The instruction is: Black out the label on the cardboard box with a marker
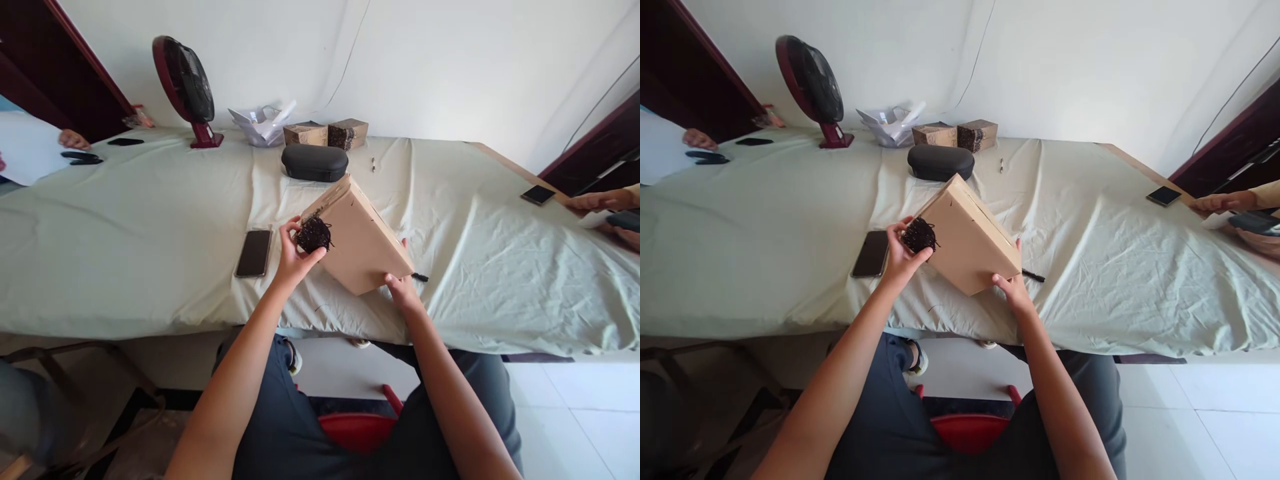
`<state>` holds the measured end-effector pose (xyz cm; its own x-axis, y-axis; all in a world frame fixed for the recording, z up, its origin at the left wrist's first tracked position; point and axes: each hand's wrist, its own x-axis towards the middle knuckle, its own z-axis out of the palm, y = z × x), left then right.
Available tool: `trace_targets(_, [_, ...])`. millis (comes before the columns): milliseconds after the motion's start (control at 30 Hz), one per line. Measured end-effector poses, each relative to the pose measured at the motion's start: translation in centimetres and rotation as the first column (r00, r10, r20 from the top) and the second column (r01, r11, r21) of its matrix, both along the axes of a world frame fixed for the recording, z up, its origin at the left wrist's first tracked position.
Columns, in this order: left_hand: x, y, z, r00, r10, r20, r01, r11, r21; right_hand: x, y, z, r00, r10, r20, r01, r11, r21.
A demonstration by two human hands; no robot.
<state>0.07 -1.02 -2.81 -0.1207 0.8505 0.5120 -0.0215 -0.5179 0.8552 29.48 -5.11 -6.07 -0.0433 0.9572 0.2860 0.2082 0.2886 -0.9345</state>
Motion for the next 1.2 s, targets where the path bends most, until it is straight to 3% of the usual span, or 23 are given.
trace_targets(100, [-0.9, -0.3, -0.2, 0.99, -0.09, -0.107, 0.083, 0.994, -0.073, -0.5, -0.2, 1.2, 1.0, 0.001, -0.018, -0.001, 1.0, 0.001])
trace_targets(233, [-3.9, 0.3, -0.4, 0.933, -0.192, -0.306, 0.212, 0.977, 0.036, -0.1, -0.6, 1.4, 0.994, 0.108, -0.024, -0.108, 0.994, 0.003])
trace_targets(333, [-5.5, 1.2, -0.8, 0.897, -0.246, -0.367, 0.286, 0.956, 0.058, 0.1, -0.8, 1.0, 0.99, 0.136, -0.022, -0.137, 0.99, -0.046])
trace_targets(500, [-6.1, 1.9, -1.3, 0.935, -0.229, -0.272, 0.235, 0.972, -0.01, -0.5, -1.0, 1.1, 0.987, 0.157, -0.042, -0.16, 0.983, -0.088])
trace_targets(667, [-5.3, 1.1, -1.1, 0.964, -0.204, -0.17, 0.189, 0.977, -0.1, -0.9, -0.6, 0.9, 0.986, 0.167, -0.003, -0.166, 0.984, -0.06])
trace_targets(833, [-5.3, -0.3, -0.4, 0.943, -0.302, -0.138, 0.271, 0.941, -0.204, -0.8, -0.5, 0.5, 0.992, 0.124, -0.032, -0.124, 0.992, 0.004])
trace_targets(1033, [-5.2, -1.4, 0.9, 0.918, -0.344, -0.195, 0.309, 0.932, -0.187, -0.7, -1.0, 1.1, 0.979, 0.197, -0.051, -0.192, 0.978, 0.082])
trace_targets(1200, [-3.7, -1.4, 0.8, 0.953, -0.296, -0.058, 0.282, 0.943, -0.177, -1.1, -0.7, 1.0, 0.975, 0.177, -0.131, -0.168, 0.983, 0.079])
